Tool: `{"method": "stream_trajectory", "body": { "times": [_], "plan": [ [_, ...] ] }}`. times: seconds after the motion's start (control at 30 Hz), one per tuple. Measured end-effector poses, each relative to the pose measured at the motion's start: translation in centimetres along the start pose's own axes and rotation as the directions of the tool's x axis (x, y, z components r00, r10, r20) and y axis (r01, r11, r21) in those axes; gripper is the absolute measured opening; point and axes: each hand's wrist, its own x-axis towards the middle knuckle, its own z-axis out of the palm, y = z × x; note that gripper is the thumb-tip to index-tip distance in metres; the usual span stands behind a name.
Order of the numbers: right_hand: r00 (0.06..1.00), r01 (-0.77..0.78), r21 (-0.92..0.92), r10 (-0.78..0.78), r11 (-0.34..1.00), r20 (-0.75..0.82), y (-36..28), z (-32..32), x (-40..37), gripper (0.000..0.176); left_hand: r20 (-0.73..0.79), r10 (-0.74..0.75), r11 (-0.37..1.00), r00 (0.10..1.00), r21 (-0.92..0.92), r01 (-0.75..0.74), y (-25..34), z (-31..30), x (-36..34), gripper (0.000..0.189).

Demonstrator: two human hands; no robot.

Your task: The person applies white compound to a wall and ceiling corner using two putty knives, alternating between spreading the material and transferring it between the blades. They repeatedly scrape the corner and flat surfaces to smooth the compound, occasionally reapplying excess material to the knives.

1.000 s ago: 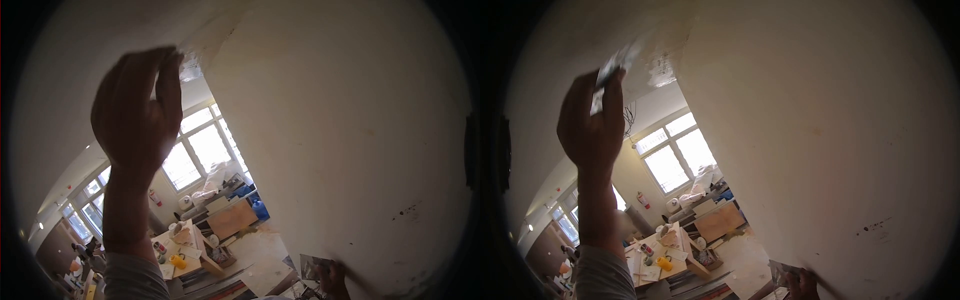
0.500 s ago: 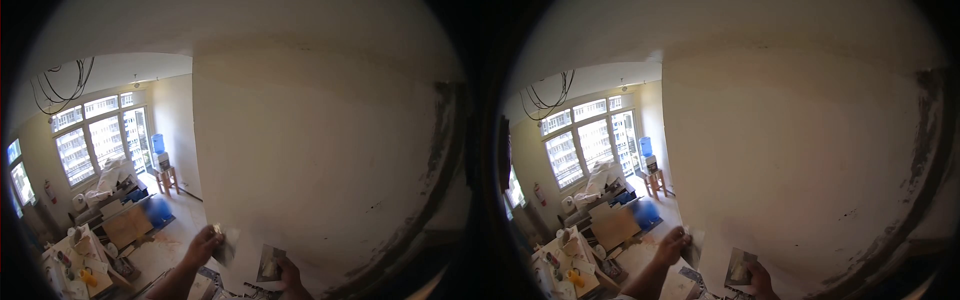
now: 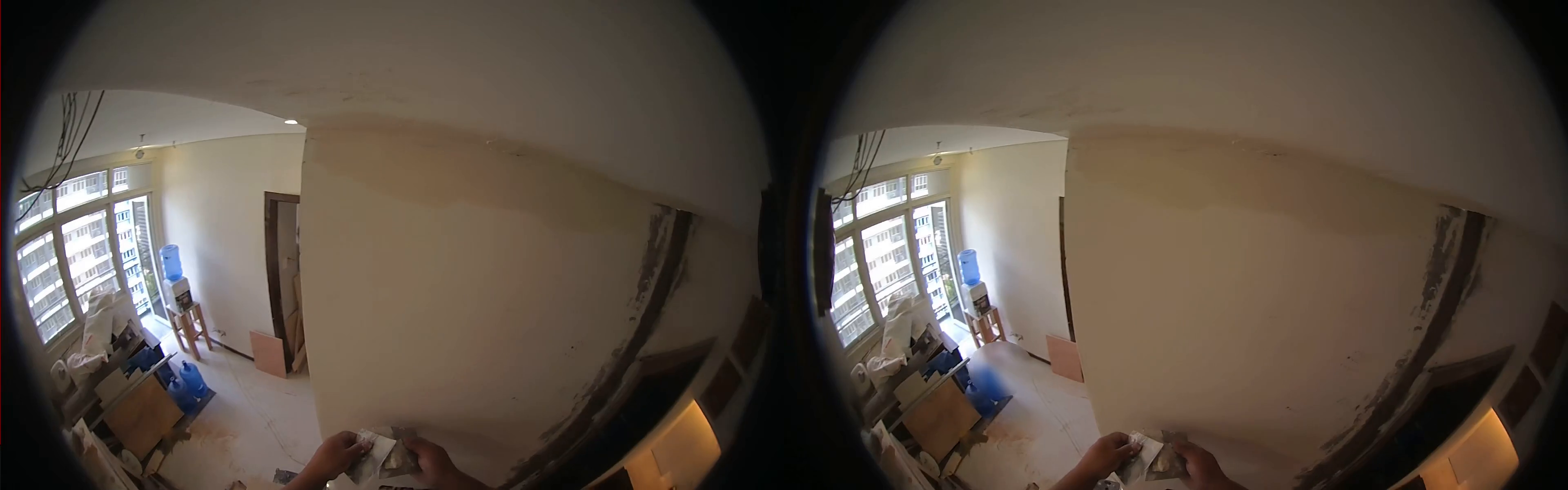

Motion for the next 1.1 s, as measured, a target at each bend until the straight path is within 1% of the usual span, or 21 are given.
{"method": "stream_trajectory", "body": {
  "times": [0.03,0.1,0.17,0.27,0.3,0.37,0.4,0.43,0.5,0.53,0.57,0.63,0.67,0.7,0.77,0.83,0.93,0.97,1.03,1.07,1.1],
  "plan": [
    [0.999,-0.005,-0.043,0.007,0.999,0.048,-0.3,-0.3,0.0,0.018,0.006,-0.005,1.0,1.0,-0.007,0.005,0.4,-0.5,-0.3,0.043],
    [0.997,-0.059,0.014,0.059,0.998,0.054,0.2,-1.1,0.1,0.015,0.02,-0.012,0.999,1.0,-0.035,0.012,0.1,-1.1,-0.4,0.04],
    [0.992,-0.107,0.071,0.101,0.992,0.076,0.7,-2.1,0.9,0.023,0.024,0.009,0.997,1.0,-0.083,-0.007,-0.9,-1.4,0.2,0.036],
    [0.984,-0.129,0.122,0.111,0.984,0.142,0.0,-2.5,2.5,0.036,-0.01,0.013,1.0,1.0,-0.013,-0.013,-0.9,-2.4,0.2,0.03],
    [0.984,-0.128,0.138,0.108,0.982,0.145,0.0,-2.7,2.3,0.038,0.045,0.098,0.992,0.994,-0.09,-0.093,-5.4,-2.5,3.1,0.024],
    [0.987,-0.133,0.156,0.116,0.979,0.116,-0.3,-2.3,0.9,0.044,-0.023,0.125,0.966,0.992,-0.225,-0.127,-6.7,-2.6,4.0,0.024],
    [0.993,-0.02,0.035,0.016,0.999,0.117,1.2,-4.4,2.4,0.043,-0.063,0.14,0.943,0.988,-0.297,-0.153,-7.0,-2.5,4.3,0.025],
    [0.989,0.092,-0.087,-0.081,0.992,0.128,2.9,-6.3,4.1,0.042,-0.05,0.098,0.954,0.994,-0.279,-0.108,-7.3,-2.7,4.5,0.023],
    [0.995,0.065,-0.103,-0.057,0.993,0.079,5.0,-8.9,5.2,0.04,-0.027,0.134,0.854,0.991,-0.503,-0.129,-6.8,-2.0,4.2,0.025],
    [0.998,-0.064,0.009,0.064,0.998,0.023,3.3,-6.6,3.1,0.04,-0.021,0.155,0.783,0.988,-0.607,-0.136,-6.0,-1.5,4.0,0.026],
    [0.982,-0.183,0.127,0.187,0.975,-0.016,2.0,-4.7,1.3,0.04,0.09,0.069,0.629,0.993,-0.777,0.027,-4.7,-1.0,3.1,0.025],
    [0.994,-0.106,-0.096,0.104,0.99,-0.03,1.2,-2.9,-1.1,0.043,0.089,0.152,0.799,0.984,-0.598,-0.069,-6.5,0.4,3.9,0.024],
    [0.994,-0.111,-0.079,0.11,0.991,-0.015,1.2,-3.0,-1.0,0.046,0.095,0.193,0.862,0.977,-0.492,-0.122,-7.3,1.1,4.3,0.024],
    [0.993,-0.116,-0.063,0.117,0.991,-0.001,1.2,-3.2,-1.0,0.049,0.157,0.156,0.819,0.975,-0.572,-0.038,-7.6,1.8,4.2,0.025],
    [0.974,-0.224,0.222,0.213,0.949,0.074,1.8,-4.9,0.7,0.058,0.156,0.096,0.84,0.983,-0.543,0.004,-9.4,2.5,5.0,0.023],
    [0.993,-0.108,0.086,0.112,0.99,-0.043,0.7,-3.8,-0.6,0.06,0.114,0.054,0.868,0.992,-0.497,0.01,-9.2,2.3,4.6,0.02],
    [0.997,0.017,-0.026,-0.019,1.0,-0.079,-1.2,-2.5,-2.6,0.063,-0.014,0.009,0.898,1.0,-0.441,-0.014,-8.7,1.3,4.0,0.02],
    [0.996,0.068,-0.078,-0.073,0.995,-0.06,-1.0,-3.2,-2.0,0.063,0.011,0.041,0.733,0.999,-0.68,-0.022,-10.6,1.3,5.1,0.019],
    [0.998,0.042,0.074,-0.039,0.996,-0.042,-1.2,-4.7,-0.9,0.056,0.069,0.118,0.688,0.991,-0.725,-0.031,-9.4,0.2,4.1,0.017],
    [0.986,0.153,-0.067,-0.157,0.986,-0.059,-1.3,-4.8,-1.0,0.05,0.094,0.156,0.664,0.983,-0.747,-0.034,-8.2,-0.3,3.6,0.018],
    [0.961,0.253,-0.208,-0.27,0.945,-0.058,-1.6,-4.7,-1.1,0.044,0.079,0.226,0.597,0.971,-0.799,-0.074,-6.9,0.1,3.0,0.026]
  ]
}}
